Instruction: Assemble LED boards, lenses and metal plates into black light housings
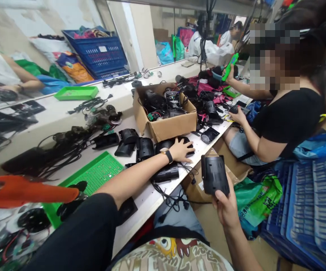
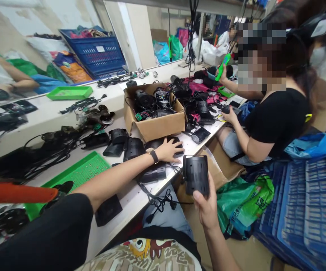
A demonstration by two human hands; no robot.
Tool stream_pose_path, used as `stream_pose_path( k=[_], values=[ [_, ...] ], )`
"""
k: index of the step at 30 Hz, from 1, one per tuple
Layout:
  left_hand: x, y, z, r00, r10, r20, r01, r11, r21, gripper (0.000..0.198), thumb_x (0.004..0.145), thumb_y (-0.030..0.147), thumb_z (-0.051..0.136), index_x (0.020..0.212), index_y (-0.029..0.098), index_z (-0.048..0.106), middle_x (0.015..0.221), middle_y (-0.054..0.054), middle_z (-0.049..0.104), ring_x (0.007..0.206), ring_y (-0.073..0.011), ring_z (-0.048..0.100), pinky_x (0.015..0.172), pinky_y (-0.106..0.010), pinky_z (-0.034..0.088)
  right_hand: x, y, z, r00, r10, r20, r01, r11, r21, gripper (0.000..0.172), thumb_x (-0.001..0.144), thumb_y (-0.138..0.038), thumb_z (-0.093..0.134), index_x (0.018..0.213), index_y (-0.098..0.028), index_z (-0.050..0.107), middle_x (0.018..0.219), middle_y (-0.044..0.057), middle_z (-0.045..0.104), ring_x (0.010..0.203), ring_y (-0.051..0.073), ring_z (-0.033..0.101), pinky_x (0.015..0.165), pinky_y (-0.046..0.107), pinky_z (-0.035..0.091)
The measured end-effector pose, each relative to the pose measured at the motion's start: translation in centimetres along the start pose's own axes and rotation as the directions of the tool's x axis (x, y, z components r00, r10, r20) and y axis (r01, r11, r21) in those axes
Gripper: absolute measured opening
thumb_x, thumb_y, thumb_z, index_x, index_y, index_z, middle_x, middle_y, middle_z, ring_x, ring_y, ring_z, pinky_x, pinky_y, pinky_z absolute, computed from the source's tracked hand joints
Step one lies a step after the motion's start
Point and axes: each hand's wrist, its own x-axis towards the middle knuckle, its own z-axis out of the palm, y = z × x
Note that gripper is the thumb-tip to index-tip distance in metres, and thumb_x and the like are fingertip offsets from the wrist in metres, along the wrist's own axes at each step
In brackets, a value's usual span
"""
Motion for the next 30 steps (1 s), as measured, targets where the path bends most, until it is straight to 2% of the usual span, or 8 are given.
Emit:
stream_pose_path(
  k=[3,10,14,19,23,25,27,30],
  values=[
    [-3.5,-0.6,0.6,1.0,-0.014,0.0,0.014,1.0,0.016,0.063,0.09,0.06,0.064,0.146,0.033,0.057,0.167,-0.012,0.038,0.141,-0.0534,0.037,0.112,-0.08,0.018,3.6,0.3,1.1,0.987,-0.013,-0.159,0.008,1.0,-0.029,0.1,0.08,-0.056,0.068,0.164,-0.033,0.019,0.128,0.01,0.066,0.095,0.031,0.071,0.077,0.049,0.063],
    [-9.1,-2.4,0.7,0.999,-0.035,-0.025,0.036,0.998,0.044,0.058,0.093,0.057,0.06,0.148,0.037,0.055,0.167,-0.007,0.038,0.142,-0.0495,0.039,0.114,-0.075,0.022,11.4,0.9,5.0,0.986,-0.078,-0.145,0.046,0.976,-0.212,0.098,0.073,-0.058,0.075,0.156,-0.021,0.037,0.147,0.015,0.056,0.124,0.031,0.063,0.104,0.049,0.055],
    [-9.9,-3.5,0.7,0.999,-0.024,-0.04,0.026,0.999,0.045,0.057,0.093,0.057,0.06,0.146,0.037,0.057,0.166,-0.008,0.041,0.141,-0.0471,0.04,0.115,-0.073,0.02,14.2,2.1,5.7,0.986,-0.107,-0.125,0.055,0.931,-0.36,0.097,0.069,-0.06,0.079,0.15,-0.018,0.046,0.151,0.018,0.055,0.135,0.032,0.056,0.116,0.05,0.045],
    [-9.9,-3.2,0.6,0.998,-0.035,-0.051,0.036,0.999,0.028,0.056,0.091,0.06,0.062,0.141,0.034,0.063,0.163,-0.008,0.045,0.135,-0.0444,0.046,0.115,-0.07,0.023,16.4,3.1,4.5,0.995,-0.048,-0.087,0.003,0.89,-0.457,0.105,0.061,-0.063,0.082,0.149,-0.016,0.049,0.146,0.02,0.059,0.134,0.037,0.057,0.116,0.054,0.042],
    [-9.5,-2.9,0.7,0.994,-0.078,-0.079,0.078,0.997,-0.008,0.054,0.09,0.057,0.065,0.139,0.035,0.065,0.162,-0.007,0.047,0.139,-0.0436,0.043,0.116,-0.07,0.024,19.2,3.4,3.6,0.998,-0.022,-0.059,-0.014,0.84,-0.542,0.114,0.058,-0.062,0.082,0.154,-0.015,0.043,0.154,0.023,0.049,0.144,0.043,0.046,0.122,0.061,0.031],
    [-9.4,-2.6,0.6,0.988,-0.132,-0.08,0.132,0.991,-0.013,0.05,0.096,0.052,0.057,0.142,0.033,0.063,0.162,-0.007,0.048,0.141,-0.0432,0.042,0.117,-0.071,0.023,20.4,3.5,3.5,0.999,-0.023,-0.028,0.002,0.815,-0.579,0.115,0.057,-0.062,0.082,0.154,-0.014,0.044,0.159,0.024,0.042,0.149,0.045,0.039,0.124,0.062,0.026],
    [-9.6,-1.8,0.2,0.979,-0.185,-0.09,0.184,0.983,-0.023,0.048,0.102,0.047,0.047,0.145,0.03,0.06,0.161,-0.008,0.048,0.143,-0.0419,0.042,0.118,-0.071,0.021,20.9,3.4,3.4,1.0,-0.024,0.01,0.025,0.803,-0.596,0.115,0.058,-0.065,0.081,0.155,-0.015,0.043,0.16,0.024,0.041,0.15,0.043,0.038,0.125,0.061,0.026],
    [-10.6,-0.6,-0.6,0.97,-0.205,-0.132,0.199,0.979,-0.052,0.052,0.106,0.046,0.038,0.149,0.023,0.055,0.161,-0.012,0.048,0.148,-0.0409,0.037,0.122,-0.067,0.018,20.8,3.3,3.3,0.999,-0.039,0.036,0.053,0.801,-0.596,0.12,0.062,-0.068,0.079,0.16,-0.016,0.034,0.159,0.023,0.045,0.145,0.039,0.047,0.122,0.057,0.035]
  ],
)
